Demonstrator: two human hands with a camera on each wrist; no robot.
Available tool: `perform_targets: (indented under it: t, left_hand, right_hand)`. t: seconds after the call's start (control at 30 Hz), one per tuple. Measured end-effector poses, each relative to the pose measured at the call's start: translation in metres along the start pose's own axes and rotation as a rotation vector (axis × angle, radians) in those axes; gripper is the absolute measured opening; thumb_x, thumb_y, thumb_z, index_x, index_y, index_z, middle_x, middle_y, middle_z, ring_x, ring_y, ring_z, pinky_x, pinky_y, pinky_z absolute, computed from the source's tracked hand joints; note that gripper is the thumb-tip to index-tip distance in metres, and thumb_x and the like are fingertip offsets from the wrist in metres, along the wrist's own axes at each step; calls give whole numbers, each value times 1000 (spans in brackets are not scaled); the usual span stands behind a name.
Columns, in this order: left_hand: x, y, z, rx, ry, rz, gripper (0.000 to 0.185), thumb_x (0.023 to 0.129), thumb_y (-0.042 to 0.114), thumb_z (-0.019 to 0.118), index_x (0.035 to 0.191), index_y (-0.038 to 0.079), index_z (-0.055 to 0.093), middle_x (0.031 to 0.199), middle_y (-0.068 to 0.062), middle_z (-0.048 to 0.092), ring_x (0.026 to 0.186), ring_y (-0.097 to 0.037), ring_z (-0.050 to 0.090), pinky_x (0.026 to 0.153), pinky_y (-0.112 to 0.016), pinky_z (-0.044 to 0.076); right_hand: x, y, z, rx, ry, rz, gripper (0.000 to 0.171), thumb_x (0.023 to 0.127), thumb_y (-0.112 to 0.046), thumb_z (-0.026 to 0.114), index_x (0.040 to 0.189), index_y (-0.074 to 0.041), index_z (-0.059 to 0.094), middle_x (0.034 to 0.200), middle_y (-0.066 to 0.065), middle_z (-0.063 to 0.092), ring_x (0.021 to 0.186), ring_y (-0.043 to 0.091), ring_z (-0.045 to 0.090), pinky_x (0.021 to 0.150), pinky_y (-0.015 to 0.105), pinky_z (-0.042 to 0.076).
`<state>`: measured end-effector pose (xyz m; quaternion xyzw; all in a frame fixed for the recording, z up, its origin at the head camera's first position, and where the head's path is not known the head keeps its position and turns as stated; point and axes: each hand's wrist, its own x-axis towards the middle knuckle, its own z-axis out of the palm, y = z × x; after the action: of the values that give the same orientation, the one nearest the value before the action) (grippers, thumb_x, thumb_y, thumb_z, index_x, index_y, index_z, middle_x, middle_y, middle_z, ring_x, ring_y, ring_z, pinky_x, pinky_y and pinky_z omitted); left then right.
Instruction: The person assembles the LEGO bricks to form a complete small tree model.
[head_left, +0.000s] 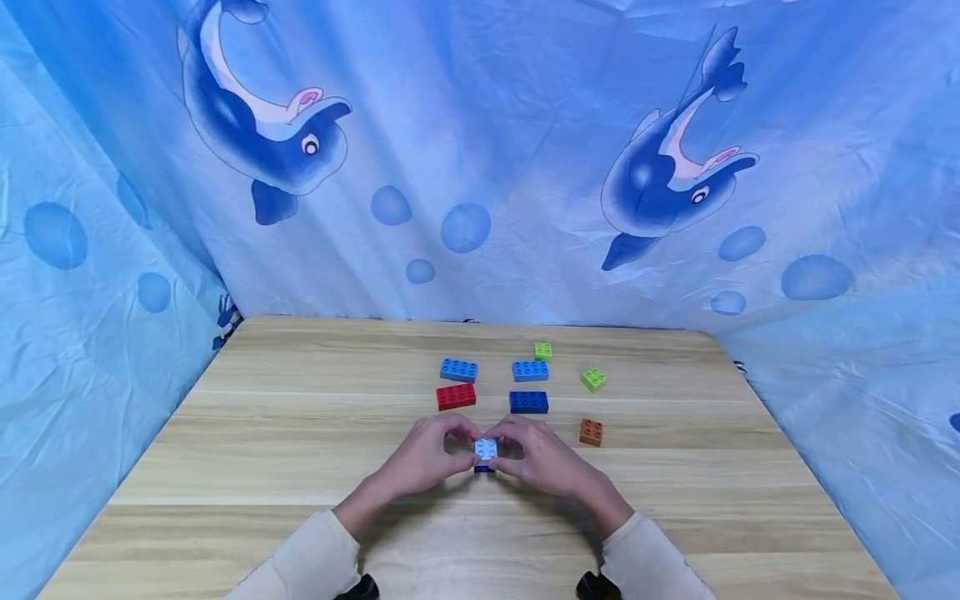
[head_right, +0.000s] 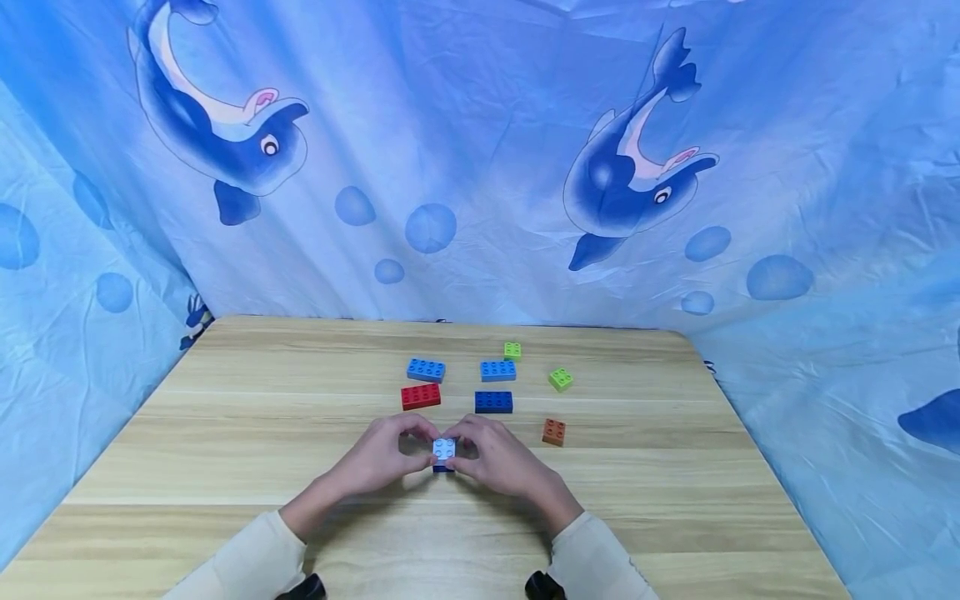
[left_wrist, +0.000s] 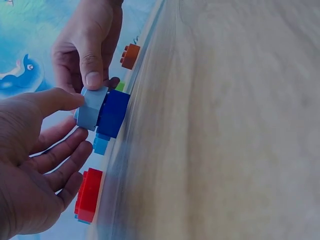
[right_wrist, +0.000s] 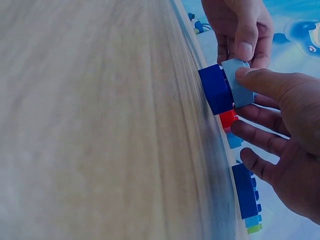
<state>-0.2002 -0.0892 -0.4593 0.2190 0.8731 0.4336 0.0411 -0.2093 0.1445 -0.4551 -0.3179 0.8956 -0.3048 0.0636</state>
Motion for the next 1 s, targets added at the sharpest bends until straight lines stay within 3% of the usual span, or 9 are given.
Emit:
perform_targets:
  t: [0.33,0.6,1.0]
  left_hand:
    - [0,0,1,-27,-7,-7,23,85,18,83,107,17,74,106,4,74,100,-17,68,92,-43,56]
    - [1,0,1,-31,-6,-23,23,85,18,83,106,17,74,106,4,73,101,-18,67,93,-44,55]
    - [2,-4,0,-56,-30,-33,23,86,19,83,107,17,73,104,4,72,95,-15,66,87,-35,57]
  right_hand:
    - [-2,6,-2,73,-10,23,35,94,-36,76,128,-27,70,118,-13,70,102,10,64,91,27,56]
    - [-2,11,-3,101,-1,13,30,95,-37,74,123,-26,72,120,-11,73,109,8,69,98,35,58]
    - [-1,12,-3,88,-11,12,30,95,-38,74,122,-25,73,118,-10,74,109,11,69,98,37,58]
